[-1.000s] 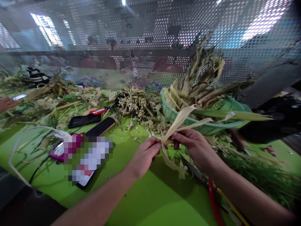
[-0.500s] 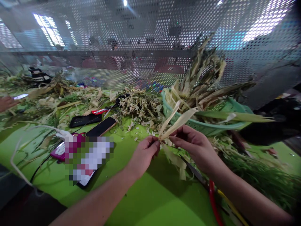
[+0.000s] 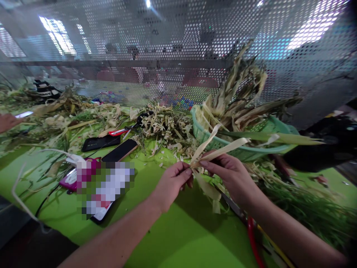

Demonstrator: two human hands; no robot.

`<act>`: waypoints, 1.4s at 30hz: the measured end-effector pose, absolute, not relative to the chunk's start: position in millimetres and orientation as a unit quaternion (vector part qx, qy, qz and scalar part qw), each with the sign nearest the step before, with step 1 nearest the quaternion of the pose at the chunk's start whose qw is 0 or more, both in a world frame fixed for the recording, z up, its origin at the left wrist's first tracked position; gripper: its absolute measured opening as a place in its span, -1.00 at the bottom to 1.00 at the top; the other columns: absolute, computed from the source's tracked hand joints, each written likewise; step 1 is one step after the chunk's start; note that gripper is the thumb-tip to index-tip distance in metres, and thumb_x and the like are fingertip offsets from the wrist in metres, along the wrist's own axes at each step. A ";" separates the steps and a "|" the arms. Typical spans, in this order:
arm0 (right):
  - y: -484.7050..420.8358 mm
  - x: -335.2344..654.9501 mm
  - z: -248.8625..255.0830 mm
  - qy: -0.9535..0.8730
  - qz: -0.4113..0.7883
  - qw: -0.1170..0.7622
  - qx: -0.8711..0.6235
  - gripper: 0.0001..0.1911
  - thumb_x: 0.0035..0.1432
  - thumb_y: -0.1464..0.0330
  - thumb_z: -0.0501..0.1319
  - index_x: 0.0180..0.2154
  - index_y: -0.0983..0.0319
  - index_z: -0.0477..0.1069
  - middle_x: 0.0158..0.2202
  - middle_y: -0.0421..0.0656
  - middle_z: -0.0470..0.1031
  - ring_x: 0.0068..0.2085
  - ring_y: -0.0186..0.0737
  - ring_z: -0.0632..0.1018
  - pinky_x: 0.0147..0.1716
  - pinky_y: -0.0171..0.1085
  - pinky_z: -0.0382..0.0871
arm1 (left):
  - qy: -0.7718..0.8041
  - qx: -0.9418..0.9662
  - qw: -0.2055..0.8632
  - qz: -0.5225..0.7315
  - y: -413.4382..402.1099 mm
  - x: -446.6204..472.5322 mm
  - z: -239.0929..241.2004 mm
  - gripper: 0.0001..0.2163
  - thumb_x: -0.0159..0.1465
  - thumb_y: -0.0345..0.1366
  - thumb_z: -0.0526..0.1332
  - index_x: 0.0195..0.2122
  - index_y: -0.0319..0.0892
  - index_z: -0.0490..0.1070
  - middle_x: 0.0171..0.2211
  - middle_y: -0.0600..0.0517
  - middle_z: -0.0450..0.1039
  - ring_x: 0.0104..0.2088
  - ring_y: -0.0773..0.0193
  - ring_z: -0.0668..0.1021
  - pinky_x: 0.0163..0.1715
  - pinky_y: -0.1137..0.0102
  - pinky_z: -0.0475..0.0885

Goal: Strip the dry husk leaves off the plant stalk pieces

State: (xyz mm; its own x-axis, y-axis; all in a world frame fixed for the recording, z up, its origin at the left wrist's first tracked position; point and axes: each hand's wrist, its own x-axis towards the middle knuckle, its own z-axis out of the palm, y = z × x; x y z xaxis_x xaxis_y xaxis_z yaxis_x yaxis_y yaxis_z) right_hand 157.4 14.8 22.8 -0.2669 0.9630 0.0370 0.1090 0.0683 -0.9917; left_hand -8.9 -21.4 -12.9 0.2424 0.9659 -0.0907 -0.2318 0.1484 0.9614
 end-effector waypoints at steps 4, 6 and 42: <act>16.4 158.3 22.2 -0.605 0.507 0.410 -0.458 -0.74 0.03 0.17 0.32 -0.35 0.24 0.53 -0.39 -0.13 0.56 -0.33 -0.17 0.52 -0.29 -0.24 0.38 | 0.402 0.454 0.648 0.461 -21.1 -9.3 -14.4 -0.80 0.26 -0.16 0.13 -0.30 -0.21 0.32 -0.47 0.08 0.34 -0.48 0.43 0.33 -0.48 0.47 0.12; 16.0 158.3 22.0 -0.595 0.516 0.414 -0.456 -0.74 0.01 0.18 0.34 -0.34 0.24 0.54 -0.38 -0.13 0.56 -0.33 -0.16 0.53 -0.29 -0.23 0.39 | 0.407 0.456 0.645 0.459 -20.9 -9.3 -15.1 -0.80 0.26 -0.16 0.12 -0.30 -0.20 0.31 -0.49 0.09 0.31 -0.49 0.42 0.32 -0.48 0.46 0.12; -6.8 144.3 34.2 -0.656 0.579 0.320 -0.363 -0.67 0.22 0.23 0.16 0.00 0.19 0.38 -0.20 -0.12 0.50 -0.29 -0.30 0.45 -0.41 -0.36 0.30 | 0.374 0.447 0.642 0.498 -23.5 -2.8 -5.1 -0.65 0.18 -0.07 0.22 -0.08 -0.14 0.45 -0.30 0.00 0.44 -0.33 0.31 0.42 -0.26 0.39 0.30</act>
